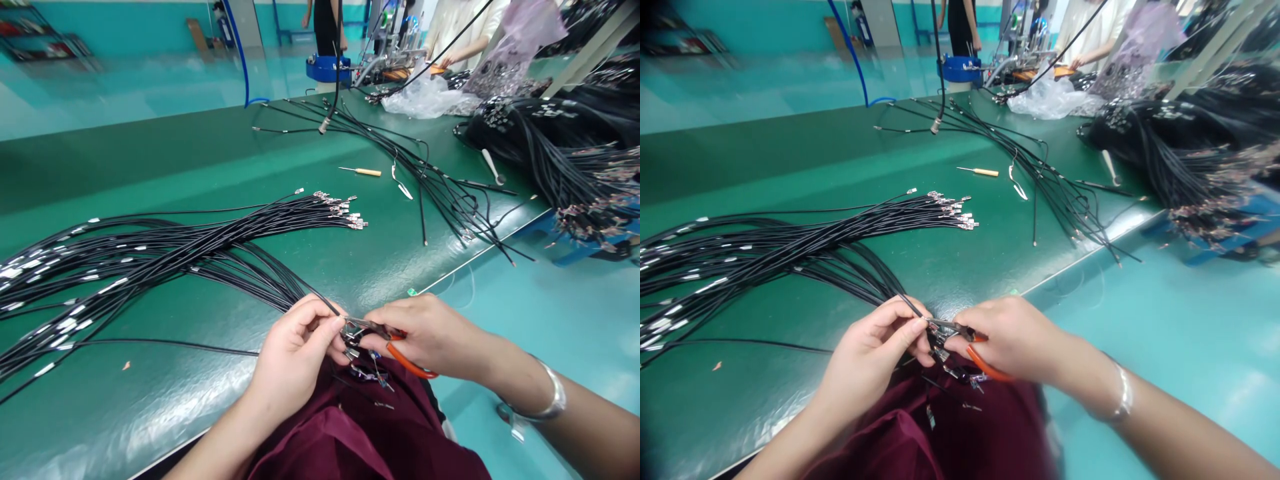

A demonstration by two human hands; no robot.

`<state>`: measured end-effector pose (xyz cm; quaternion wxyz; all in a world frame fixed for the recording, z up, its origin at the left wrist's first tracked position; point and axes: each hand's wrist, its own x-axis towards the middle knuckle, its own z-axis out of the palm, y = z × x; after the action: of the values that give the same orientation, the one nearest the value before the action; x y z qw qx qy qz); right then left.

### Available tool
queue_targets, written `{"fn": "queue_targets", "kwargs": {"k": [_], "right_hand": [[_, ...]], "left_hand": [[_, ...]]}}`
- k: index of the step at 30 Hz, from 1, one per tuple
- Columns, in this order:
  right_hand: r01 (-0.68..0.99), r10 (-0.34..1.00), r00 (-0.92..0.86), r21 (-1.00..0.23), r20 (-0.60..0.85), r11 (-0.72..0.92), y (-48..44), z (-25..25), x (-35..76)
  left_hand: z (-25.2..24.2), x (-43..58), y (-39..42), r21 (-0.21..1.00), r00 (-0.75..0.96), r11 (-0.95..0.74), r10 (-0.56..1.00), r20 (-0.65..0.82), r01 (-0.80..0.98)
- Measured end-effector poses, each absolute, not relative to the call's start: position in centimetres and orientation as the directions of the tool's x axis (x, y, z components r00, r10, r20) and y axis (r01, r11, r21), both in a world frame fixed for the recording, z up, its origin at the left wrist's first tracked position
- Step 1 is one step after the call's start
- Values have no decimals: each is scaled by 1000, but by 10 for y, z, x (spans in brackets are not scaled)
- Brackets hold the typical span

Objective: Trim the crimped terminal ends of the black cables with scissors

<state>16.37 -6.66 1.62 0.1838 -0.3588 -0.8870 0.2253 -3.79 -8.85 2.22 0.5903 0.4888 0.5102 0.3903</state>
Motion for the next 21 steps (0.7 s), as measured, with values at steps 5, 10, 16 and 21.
{"fn": "queue_targets", "kwargs": {"k": [5, 10, 16, 21], "right_hand": [[594, 716, -688, -475, 118, 649, -67, 15, 164], [620, 719, -689, -439, 91, 650, -68, 14, 163], [608, 711, -692, -429, 127, 668, -68, 13, 158], [577, 771, -623, -589, 131, 566, -64, 16, 160]], "left_hand": [[21, -38, -90, 984, 172, 171, 969, -178, 55], [18, -38, -90, 992, 151, 99, 982, -110, 81], [14, -36, -91, 994, 126, 104, 986, -106, 21], [21, -35, -88, 987, 99, 164, 982, -162, -4]]}}
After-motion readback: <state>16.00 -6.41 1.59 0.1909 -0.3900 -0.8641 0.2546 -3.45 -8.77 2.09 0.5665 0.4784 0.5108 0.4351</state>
